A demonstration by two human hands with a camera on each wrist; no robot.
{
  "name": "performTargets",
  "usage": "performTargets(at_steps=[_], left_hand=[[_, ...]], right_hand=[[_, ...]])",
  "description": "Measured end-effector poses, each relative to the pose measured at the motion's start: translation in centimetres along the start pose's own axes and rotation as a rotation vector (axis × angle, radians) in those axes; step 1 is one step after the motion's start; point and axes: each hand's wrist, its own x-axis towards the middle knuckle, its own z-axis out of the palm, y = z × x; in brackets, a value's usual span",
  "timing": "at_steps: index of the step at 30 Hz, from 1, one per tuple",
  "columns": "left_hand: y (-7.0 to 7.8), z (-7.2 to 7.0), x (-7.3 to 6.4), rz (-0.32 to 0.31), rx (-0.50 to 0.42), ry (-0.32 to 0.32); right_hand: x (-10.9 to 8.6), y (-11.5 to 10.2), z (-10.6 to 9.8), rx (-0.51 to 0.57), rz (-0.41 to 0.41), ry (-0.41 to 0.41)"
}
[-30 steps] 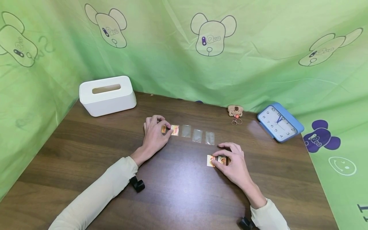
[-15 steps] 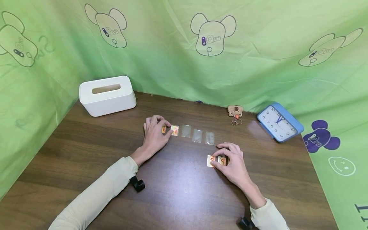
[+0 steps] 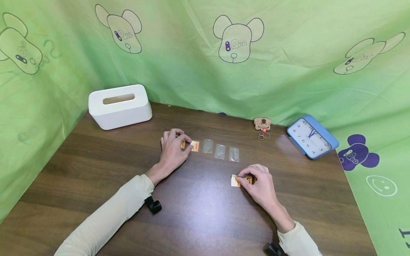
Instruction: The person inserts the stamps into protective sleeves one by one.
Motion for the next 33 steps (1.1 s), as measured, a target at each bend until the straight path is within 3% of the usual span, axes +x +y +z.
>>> performTargets(at_steps=[4, 18, 25, 33], left_hand=[[0.1, 0.0, 0.0, 0.001, -0.002, 0.002], [0.8, -0.1, 0.0, 0.007, -0.029, 0.0], [1.3, 0.2, 0.3, 0.025, -0.037, 0.002], [1.9, 0.5, 0.7, 0.055, -0.027, -0.054]], right_hand=[[-0.2, 0.6, 0.3, 0.019, -0.043, 0.019], [0.1, 0.0, 0.3, 0.058, -0.065, -0.025], [0.0, -0.5, 0.1, 0.089, 0.036, -0.004], [0.0, -1.8, -0.3, 0.191, 0.14, 0.043]])
